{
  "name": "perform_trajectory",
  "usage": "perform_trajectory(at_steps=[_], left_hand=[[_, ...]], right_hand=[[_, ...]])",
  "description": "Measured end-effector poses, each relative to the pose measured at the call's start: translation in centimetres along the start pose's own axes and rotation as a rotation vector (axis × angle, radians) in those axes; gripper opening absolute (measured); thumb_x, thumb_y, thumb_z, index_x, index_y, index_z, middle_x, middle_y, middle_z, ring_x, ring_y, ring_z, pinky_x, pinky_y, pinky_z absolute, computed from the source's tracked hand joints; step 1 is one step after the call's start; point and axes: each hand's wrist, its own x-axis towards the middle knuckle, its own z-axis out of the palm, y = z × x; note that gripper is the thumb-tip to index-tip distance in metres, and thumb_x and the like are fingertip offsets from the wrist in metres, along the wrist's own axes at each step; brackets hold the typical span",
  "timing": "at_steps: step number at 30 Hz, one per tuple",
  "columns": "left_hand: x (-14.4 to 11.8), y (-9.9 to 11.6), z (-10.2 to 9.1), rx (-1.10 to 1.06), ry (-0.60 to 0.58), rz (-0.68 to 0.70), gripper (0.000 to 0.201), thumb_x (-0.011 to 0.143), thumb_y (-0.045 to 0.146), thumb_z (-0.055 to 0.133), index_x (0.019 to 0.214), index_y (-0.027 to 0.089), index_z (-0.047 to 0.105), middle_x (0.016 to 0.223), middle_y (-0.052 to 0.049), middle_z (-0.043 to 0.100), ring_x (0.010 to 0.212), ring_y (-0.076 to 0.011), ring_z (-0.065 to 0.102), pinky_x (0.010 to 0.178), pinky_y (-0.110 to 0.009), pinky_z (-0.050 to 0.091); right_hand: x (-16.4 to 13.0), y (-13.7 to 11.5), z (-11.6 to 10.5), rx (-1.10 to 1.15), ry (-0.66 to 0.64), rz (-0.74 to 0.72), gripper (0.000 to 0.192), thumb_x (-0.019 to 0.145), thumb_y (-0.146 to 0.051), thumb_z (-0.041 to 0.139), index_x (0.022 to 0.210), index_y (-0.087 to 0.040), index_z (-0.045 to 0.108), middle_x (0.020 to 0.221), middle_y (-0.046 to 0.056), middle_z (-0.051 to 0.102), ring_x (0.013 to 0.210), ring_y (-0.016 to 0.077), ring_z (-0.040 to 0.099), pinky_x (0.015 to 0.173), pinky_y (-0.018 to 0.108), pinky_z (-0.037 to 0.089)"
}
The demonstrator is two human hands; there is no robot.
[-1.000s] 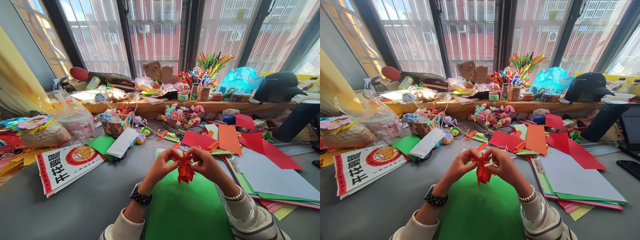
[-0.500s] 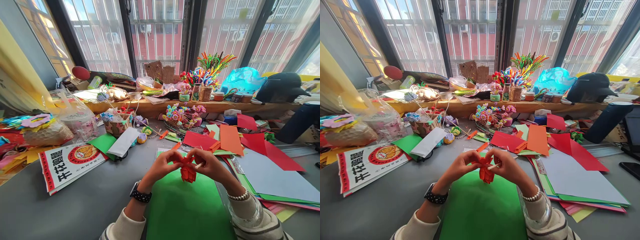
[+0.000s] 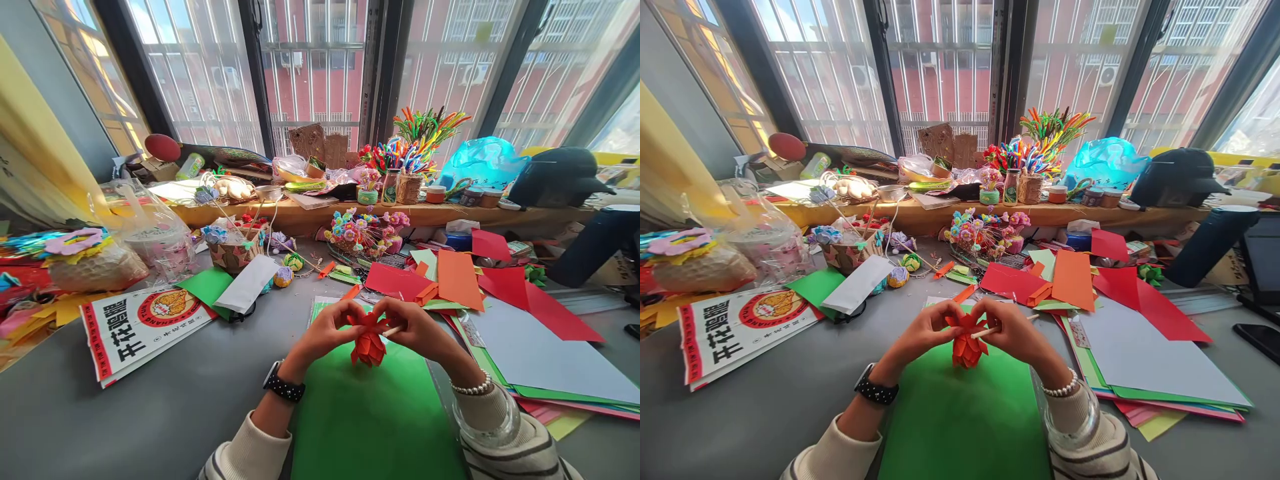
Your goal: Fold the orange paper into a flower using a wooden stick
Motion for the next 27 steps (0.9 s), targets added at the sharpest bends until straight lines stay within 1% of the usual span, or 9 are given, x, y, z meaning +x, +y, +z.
perform_trajectory(at_steps=[3,5,7,13,17,22,27], left_hand=[[0.21,-0.41,-0.33,-0.070,-0.035,-0.042,0.025,0.067,0.031,0.065,0.082,0.014,0.055,0.078,-0.001,0.057,0.071,-0.0110,0.053,0.067,-0.023,0.041],[0.35,-0.48,-0.56,-0.083,-0.060,-0.065,0.025,0.066,0.030,0.066,0.083,0.014,0.055,0.079,-0.001,0.057,0.072,-0.0112,0.054,0.067,-0.023,0.041],[0.48,-0.39,-0.73,-0.083,-0.078,-0.079,0.025,0.066,0.029,0.066,0.083,0.014,0.055,0.080,-0.001,0.057,0.074,-0.0115,0.054,0.067,-0.023,0.041],[0.77,-0.10,-0.85,-0.048,-0.080,-0.086,0.025,0.065,0.028,0.067,0.080,0.013,0.054,0.078,-0.002,0.058,0.072,-0.0113,0.054,0.066,-0.024,0.041],[0.85,-0.05,-0.84,-0.001,-0.073,-0.070,0.026,0.065,0.029,0.067,0.080,0.013,0.054,0.077,-0.002,0.058,0.071,-0.0113,0.054,0.065,-0.024,0.041],[0.80,0.12,-0.84,0.028,-0.078,-0.063,0.027,0.063,0.032,0.068,0.078,0.013,0.055,0.075,-0.001,0.056,0.071,-0.0116,0.053,0.066,-0.023,0.041],[0.66,0.42,-0.77,0.049,-0.077,-0.043,0.025,0.064,0.031,0.067,0.077,0.013,0.056,0.075,0.000,0.055,0.072,-0.0113,0.052,0.068,-0.023,0.040]], right_hand=[[0.18,0.15,0.38,-0.036,0.050,0.015,0.013,0.067,-0.013,0.055,0.079,-0.017,0.052,0.057,-0.006,0.043,0.048,0.0059,0.031,0.042,0.017,0.025],[0.27,0.17,0.57,-0.056,0.068,0.025,0.012,0.067,-0.014,0.057,0.077,-0.017,0.051,0.054,-0.007,0.038,0.047,0.0059,0.029,0.042,0.017,0.023],[0.34,0.17,0.68,-0.067,0.073,0.031,0.011,0.067,-0.015,0.057,0.076,-0.016,0.050,0.053,-0.007,0.038,0.047,0.0058,0.028,0.041,0.017,0.022],[0.42,0.09,0.73,-0.067,0.067,0.031,0.011,0.068,-0.017,0.058,0.076,-0.016,0.050,0.057,-0.006,0.043,0.047,0.0054,0.028,0.041,0.017,0.022],[0.44,0.05,0.68,-0.074,0.075,0.033,0.012,0.067,-0.019,0.058,0.075,-0.017,0.050,0.055,-0.006,0.042,0.045,0.0050,0.027,0.040,0.018,0.021],[0.35,0.11,0.46,-0.034,0.044,0.002,0.011,0.068,-0.014,0.055,0.078,-0.016,0.050,0.064,-0.003,0.051,0.047,0.0051,0.033,0.041,0.017,0.026],[0.24,0.34,0.40,-0.033,0.021,0.004,0.011,0.070,-0.013,0.053,0.081,-0.017,0.051,0.070,-0.001,0.056,0.050,0.0059,0.039,0.044,0.018,0.031]])
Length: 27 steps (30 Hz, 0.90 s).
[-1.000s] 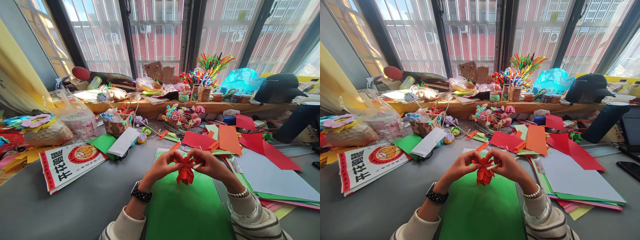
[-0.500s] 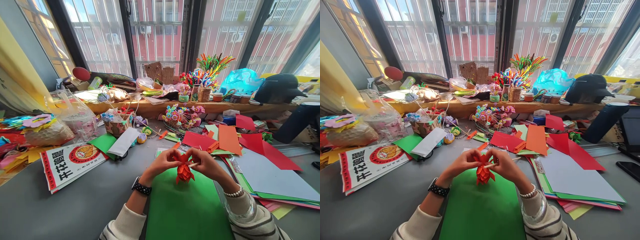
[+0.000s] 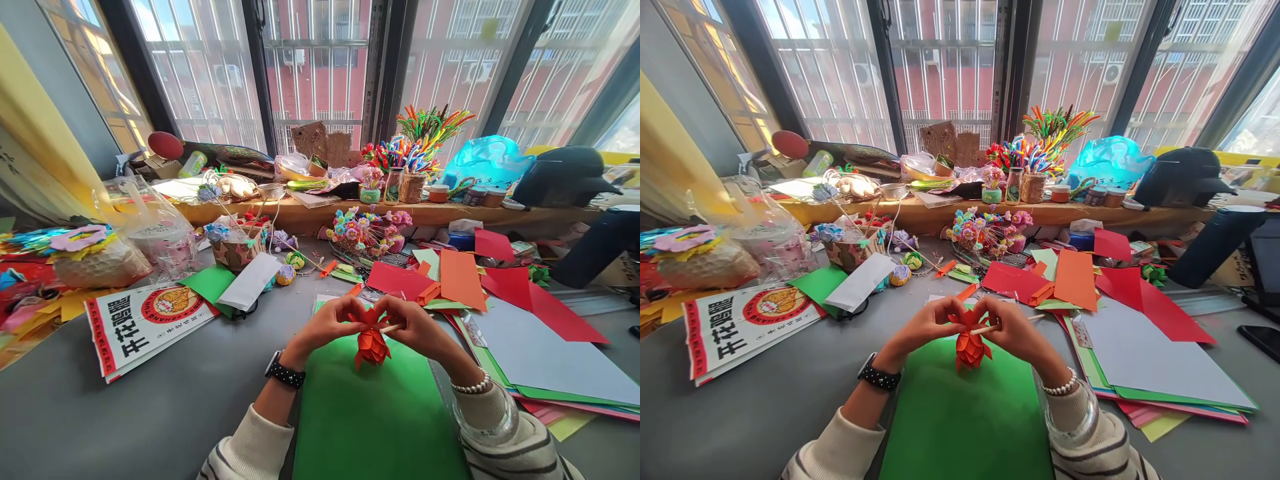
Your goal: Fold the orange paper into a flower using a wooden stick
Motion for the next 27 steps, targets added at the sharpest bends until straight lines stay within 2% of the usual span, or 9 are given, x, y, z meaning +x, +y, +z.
perform_trajectory(at_steps=[4,8,13,19,22,27], left_hand=[[-0.05,0.14,-0.02,0.005,-0.016,-0.013,0.025,0.064,0.031,0.067,0.077,0.013,0.057,0.076,-0.001,0.056,0.072,-0.0120,0.053,0.068,-0.024,0.041],[-0.04,0.13,-0.04,0.041,0.017,-0.009,0.027,0.063,0.033,0.067,0.077,0.013,0.058,0.076,-0.002,0.058,0.073,-0.0134,0.054,0.069,-0.026,0.042],[-0.06,0.18,0.13,0.126,0.048,0.046,0.023,0.066,0.032,0.065,0.077,0.013,0.058,0.075,-0.002,0.057,0.074,-0.0134,0.053,0.070,-0.026,0.043],[-0.07,-0.10,0.37,0.249,0.096,0.126,0.016,0.070,0.028,0.061,0.073,0.014,0.056,0.075,-0.002,0.056,0.074,-0.0134,0.053,0.072,-0.027,0.044],[-0.07,-0.34,0.33,0.282,0.101,0.162,0.014,0.071,0.027,0.060,0.073,0.014,0.056,0.076,-0.002,0.055,0.074,-0.0131,0.053,0.071,-0.026,0.044],[0.04,-0.38,-0.04,0.296,0.051,0.120,0.014,0.073,0.027,0.058,0.078,0.014,0.055,0.078,-0.002,0.057,0.075,-0.0130,0.055,0.074,-0.027,0.044]], right_hand=[[-0.09,-0.02,0.10,-0.004,-0.003,0.015,0.010,0.071,-0.018,0.055,0.080,-0.017,0.050,0.069,-0.001,0.057,0.052,0.0070,0.042,0.045,0.018,0.032],[-0.12,-0.23,0.24,-0.023,0.024,0.017,0.011,0.071,-0.020,0.057,0.078,-0.017,0.050,0.061,-0.004,0.050,0.048,0.0061,0.036,0.042,0.017,0.029],[-0.05,-0.24,0.45,-0.035,0.049,0.014,0.012,0.069,-0.018,0.057,0.076,-0.018,0.048,0.058,-0.005,0.047,0.048,0.0061,0.035,0.041,0.017,0.029],[0.03,-0.11,0.60,-0.046,0.064,0.007,0.012,0.067,-0.015,0.056,0.072,-0.018,0.045,0.062,-0.004,0.049,0.049,0.0063,0.038,0.043,0.017,0.030],[0.02,-0.09,0.65,-0.130,0.083,-0.005,0.009,0.067,-0.013,0.054,0.070,-0.018,0.047,0.060,-0.004,0.048,0.050,0.0072,0.038,0.044,0.018,0.028],[-0.06,-0.21,0.76,-0.284,0.103,-0.046,0.006,0.070,-0.012,0.051,0.068,-0.018,0.049,0.057,-0.004,0.048,0.049,0.0078,0.036,0.046,0.019,0.027]])
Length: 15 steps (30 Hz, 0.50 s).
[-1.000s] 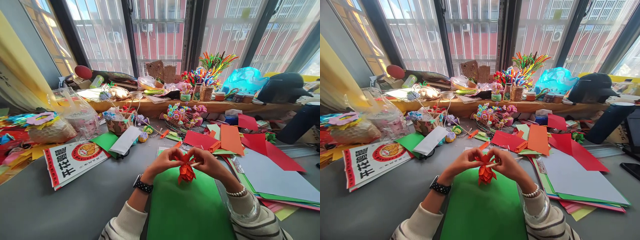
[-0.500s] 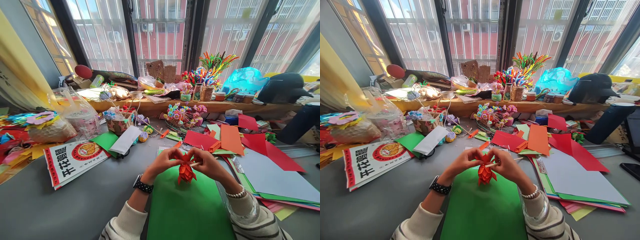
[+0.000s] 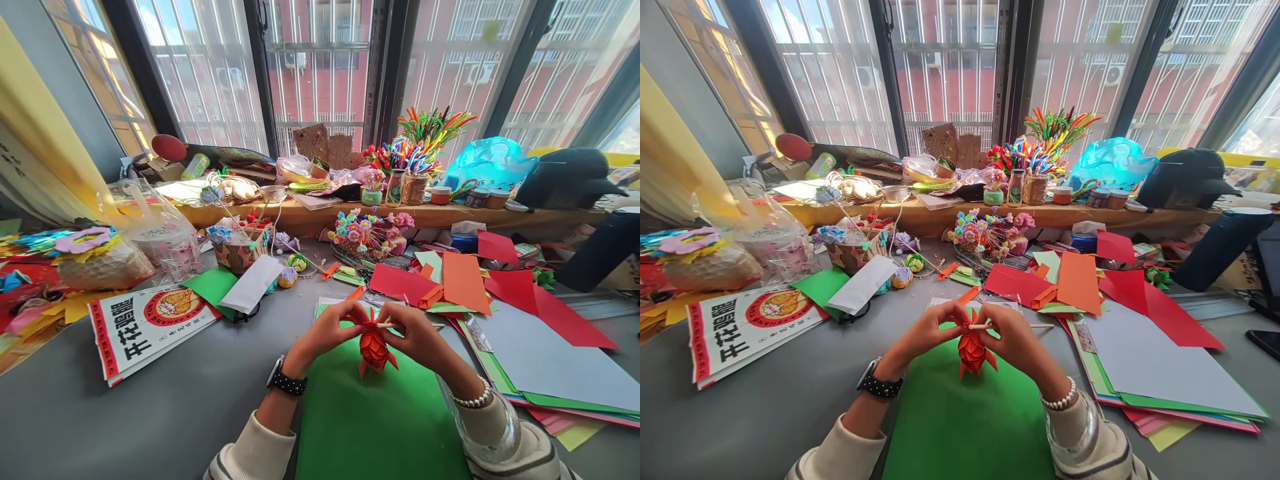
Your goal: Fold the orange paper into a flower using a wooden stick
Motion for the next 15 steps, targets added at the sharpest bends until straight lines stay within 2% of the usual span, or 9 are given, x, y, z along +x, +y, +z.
perform_trajectory(at_steps=[6,11,15], left_hand=[[0.09,0.17,-0.37,0.058,-0.042,-0.027,0.013,0.072,0.025,0.058,0.079,0.015,0.055,0.075,-0.001,0.058,0.072,-0.0129,0.055,0.070,-0.026,0.045],[-0.17,0.59,-0.31,0.111,0.003,0.038,0.009,0.075,0.022,0.054,0.080,0.015,0.055,0.077,-0.002,0.059,0.074,-0.0121,0.055,0.072,-0.025,0.045],[-0.29,0.71,-0.45,0.066,0.001,0.031,0.012,0.075,0.023,0.055,0.083,0.014,0.055,0.082,-0.003,0.059,0.079,-0.0131,0.056,0.075,-0.026,0.046]], right_hand=[[-0.07,0.29,0.34,-0.087,0.020,-0.060,0.004,0.075,-0.017,0.051,0.071,-0.018,0.051,0.064,-0.001,0.056,0.056,0.0104,0.046,0.052,0.020,0.033],[-0.13,0.34,0.45,-0.137,0.075,-0.113,0.004,0.077,-0.019,0.051,0.074,-0.018,0.053,0.067,0.000,0.059,0.058,0.0118,0.051,0.053,0.021,0.037],[-0.21,0.23,0.35,-0.120,0.118,-0.154,0.004,0.077,-0.015,0.051,0.075,-0.018,0.055,0.069,0.001,0.061,0.061,0.0123,0.053,0.055,0.021,0.039]])
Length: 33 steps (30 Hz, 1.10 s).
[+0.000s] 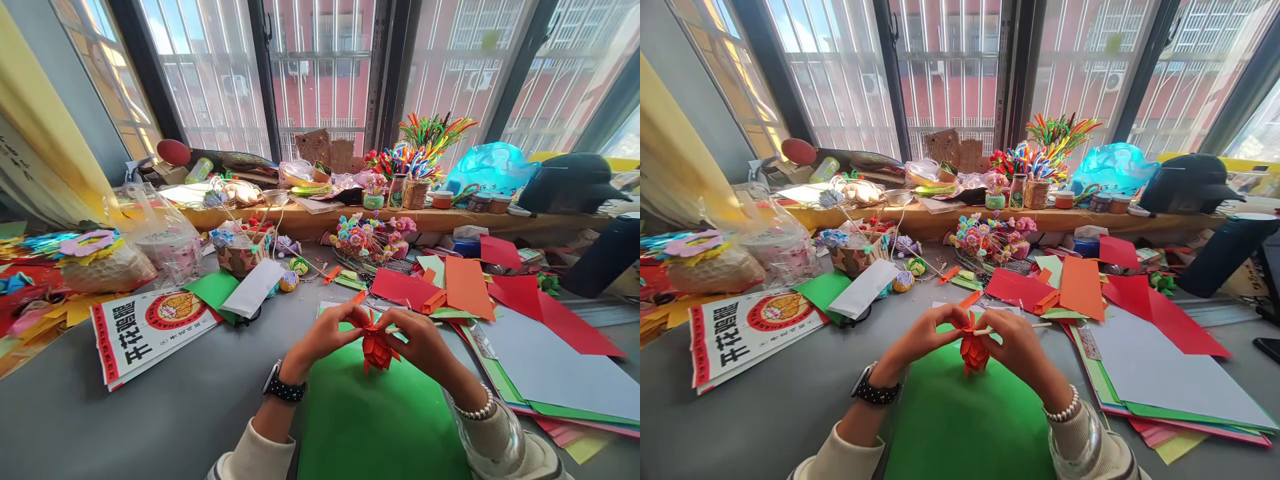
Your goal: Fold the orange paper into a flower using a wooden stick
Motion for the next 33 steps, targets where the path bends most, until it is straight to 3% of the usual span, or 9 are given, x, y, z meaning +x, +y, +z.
perform_trajectory(at_steps=[14,23,33], left_hand=[[-0.1,-0.1,0.4,0.166,0.080,0.053,0.006,0.075,0.017,0.052,0.081,0.014,0.054,0.079,-0.003,0.061,0.074,-0.0117,0.057,0.072,-0.024,0.047],[-0.3,0.5,0.9,0.341,0.149,0.156,0.008,0.077,0.013,0.050,0.083,0.017,0.054,0.080,-0.001,0.062,0.076,-0.0112,0.057,0.073,-0.022,0.044],[0.1,0.3,0.7,0.575,0.135,0.136,0.012,0.076,0.014,0.051,0.087,0.017,0.053,0.085,-0.002,0.061,0.081,-0.0141,0.056,0.075,-0.026,0.043]], right_hand=[[0.0,0.2,0.3,0.001,0.030,-0.040,0.008,0.076,-0.013,0.050,0.076,-0.019,0.055,0.068,0.001,0.061,0.061,0.0123,0.054,0.054,0.021,0.043],[0.4,0.6,-0.8,-0.058,0.035,-0.050,0.008,0.078,-0.018,0.052,0.083,-0.020,0.059,0.087,0.004,0.062,0.078,0.0151,0.059,0.066,0.026,0.047],[0.4,0.4,-0.3,-0.156,0.056,-0.107,0.009,0.080,-0.019,0.051,0.079,-0.017,0.060,0.081,0.005,0.061,0.067,0.0142,0.058,0.055,0.023,0.044]])
